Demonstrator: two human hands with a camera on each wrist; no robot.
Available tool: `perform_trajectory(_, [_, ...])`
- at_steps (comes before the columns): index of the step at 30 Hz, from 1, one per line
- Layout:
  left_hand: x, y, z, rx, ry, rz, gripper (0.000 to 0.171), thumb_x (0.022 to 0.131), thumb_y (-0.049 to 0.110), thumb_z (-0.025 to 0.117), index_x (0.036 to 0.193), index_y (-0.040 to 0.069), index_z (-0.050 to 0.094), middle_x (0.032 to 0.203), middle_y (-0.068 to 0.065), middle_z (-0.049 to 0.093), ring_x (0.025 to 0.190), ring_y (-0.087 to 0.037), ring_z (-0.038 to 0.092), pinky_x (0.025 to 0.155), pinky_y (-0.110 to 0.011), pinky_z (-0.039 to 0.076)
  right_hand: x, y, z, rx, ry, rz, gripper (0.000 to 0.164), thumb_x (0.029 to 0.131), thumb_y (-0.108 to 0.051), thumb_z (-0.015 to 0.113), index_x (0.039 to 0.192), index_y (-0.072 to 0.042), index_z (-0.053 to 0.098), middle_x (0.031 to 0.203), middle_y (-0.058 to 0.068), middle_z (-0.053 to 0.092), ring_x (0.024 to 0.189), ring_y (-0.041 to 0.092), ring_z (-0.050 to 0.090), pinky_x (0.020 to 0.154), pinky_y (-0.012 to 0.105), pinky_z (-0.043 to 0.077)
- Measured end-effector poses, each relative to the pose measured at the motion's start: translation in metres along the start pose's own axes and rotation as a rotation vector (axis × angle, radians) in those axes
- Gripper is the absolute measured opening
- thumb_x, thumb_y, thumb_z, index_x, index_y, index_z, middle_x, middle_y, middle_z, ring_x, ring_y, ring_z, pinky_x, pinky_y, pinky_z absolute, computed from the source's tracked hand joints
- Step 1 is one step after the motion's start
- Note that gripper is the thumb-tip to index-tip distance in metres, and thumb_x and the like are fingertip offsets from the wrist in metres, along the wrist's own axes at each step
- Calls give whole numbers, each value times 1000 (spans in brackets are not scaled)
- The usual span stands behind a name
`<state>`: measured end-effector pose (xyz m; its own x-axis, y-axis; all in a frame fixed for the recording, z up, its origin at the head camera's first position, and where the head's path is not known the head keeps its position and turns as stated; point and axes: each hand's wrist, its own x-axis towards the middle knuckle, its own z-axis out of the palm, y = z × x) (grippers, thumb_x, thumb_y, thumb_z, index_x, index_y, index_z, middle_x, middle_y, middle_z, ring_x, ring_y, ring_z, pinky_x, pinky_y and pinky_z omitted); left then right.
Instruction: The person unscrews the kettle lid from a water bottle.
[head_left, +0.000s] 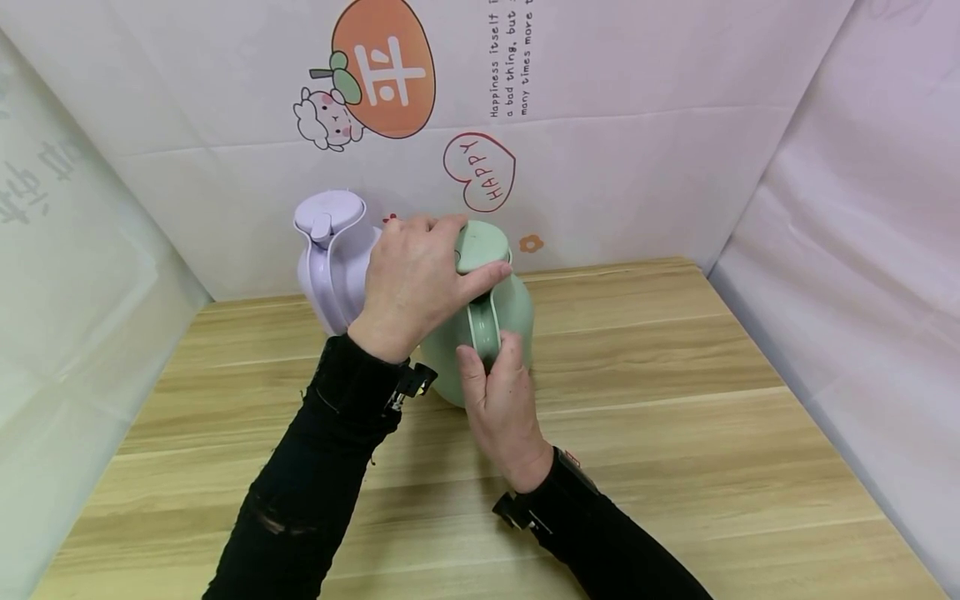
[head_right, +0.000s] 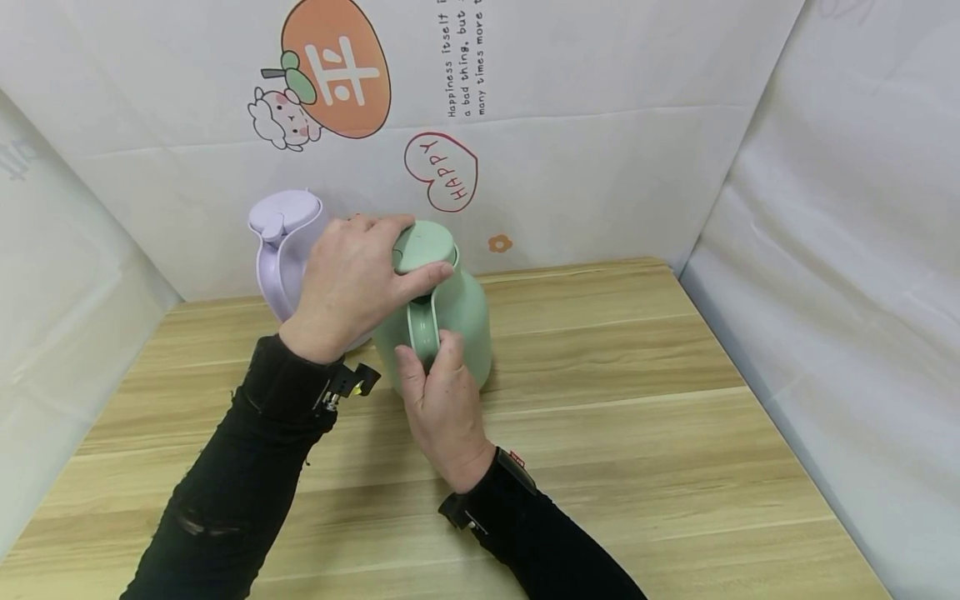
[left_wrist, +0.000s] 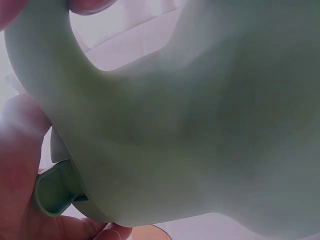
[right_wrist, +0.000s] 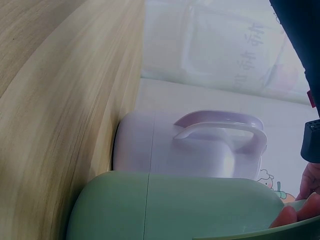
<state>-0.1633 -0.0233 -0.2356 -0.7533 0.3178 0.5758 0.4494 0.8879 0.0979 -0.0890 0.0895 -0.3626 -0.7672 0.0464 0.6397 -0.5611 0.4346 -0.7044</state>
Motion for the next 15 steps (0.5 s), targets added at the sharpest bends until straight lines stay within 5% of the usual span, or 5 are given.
perform_trajectory(15, [1,-2,-3,-2,40,-14,76,76,77,56,112,11,69,83,-7,63,72,-26,45,65,-39,37,-1,-1,0,6,1,-4,32,102,-26,47,122,-3,39,81,6,53,69,15,52,56,31,45])
